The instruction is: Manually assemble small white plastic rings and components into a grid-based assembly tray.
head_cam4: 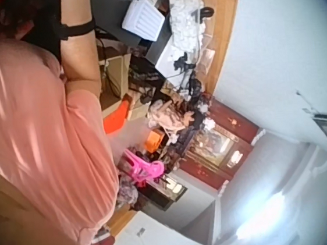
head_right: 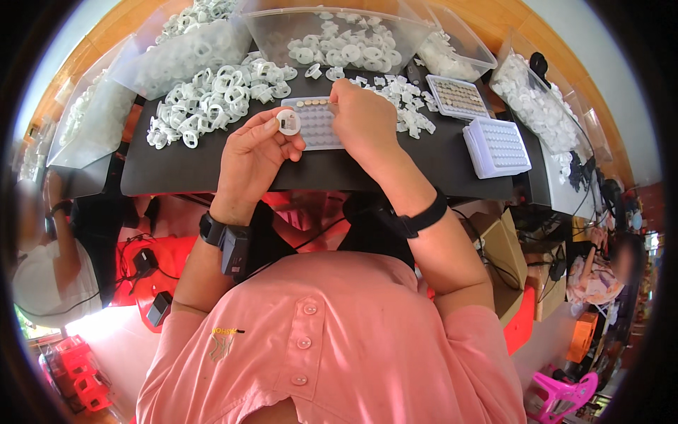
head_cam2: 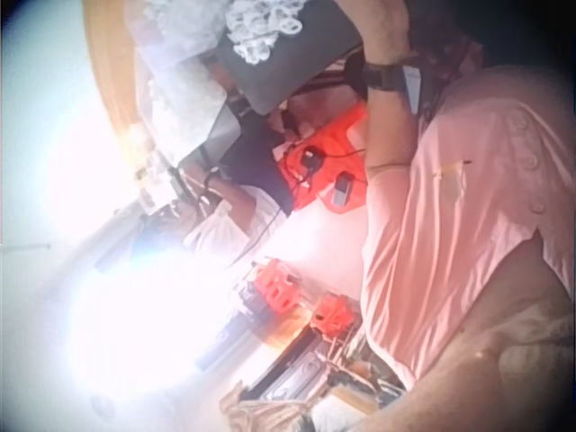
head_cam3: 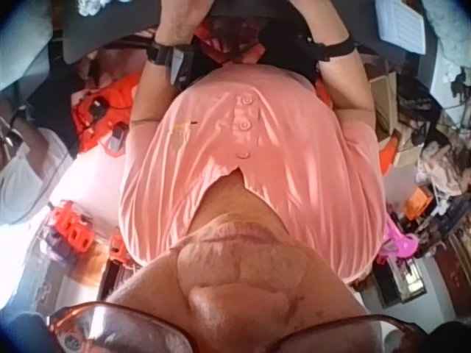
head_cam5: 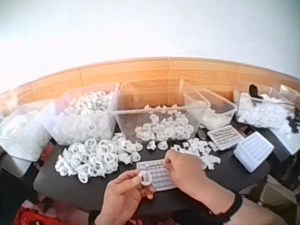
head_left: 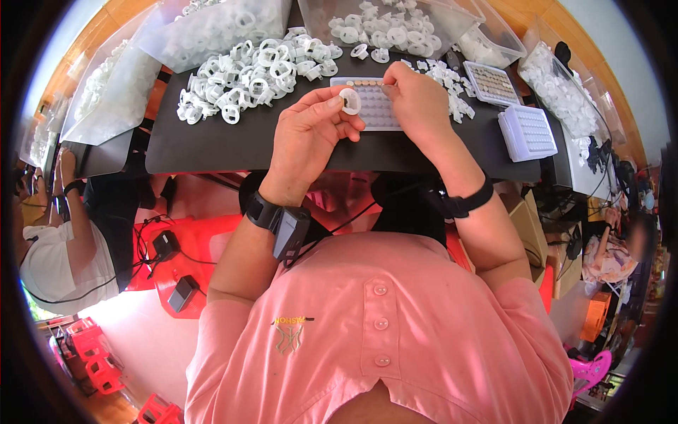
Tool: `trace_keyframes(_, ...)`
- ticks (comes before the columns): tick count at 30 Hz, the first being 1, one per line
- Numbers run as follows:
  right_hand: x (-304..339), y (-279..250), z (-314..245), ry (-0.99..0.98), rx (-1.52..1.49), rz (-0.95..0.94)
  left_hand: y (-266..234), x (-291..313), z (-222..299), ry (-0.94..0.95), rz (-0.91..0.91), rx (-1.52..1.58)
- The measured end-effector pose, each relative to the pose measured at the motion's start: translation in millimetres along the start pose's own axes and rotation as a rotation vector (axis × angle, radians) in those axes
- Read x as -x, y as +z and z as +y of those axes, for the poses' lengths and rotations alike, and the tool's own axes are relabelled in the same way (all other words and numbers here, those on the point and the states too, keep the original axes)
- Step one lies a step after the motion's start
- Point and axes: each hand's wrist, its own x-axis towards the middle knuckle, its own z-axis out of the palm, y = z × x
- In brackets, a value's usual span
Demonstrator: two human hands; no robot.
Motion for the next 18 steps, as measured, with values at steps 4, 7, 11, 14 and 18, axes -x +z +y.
trace_keyframes(4,17,-23,-20,0.044,-0.456,-0.037,-4,0,-1,-0.001,-0.028,0.032)
trace_keyframes(7,34,-38,-45,0.071,-0.781,-0.175,-3,-1,-4,0.026,0.016,0.036)
trace_keyframes(11,53,-17,-65,0.048,-0.965,-0.460,-3,-1,-4,0.006,0.032,0.065)
trace_keyframes(14,58,3,-77,0.113,-0.991,-0.514,9,4,2,-0.030,0.093,0.064)
trace_keyframes(18,70,18,-87,-0.110,-0.726,-0.126,7,6,3,-0.008,0.077,0.089)
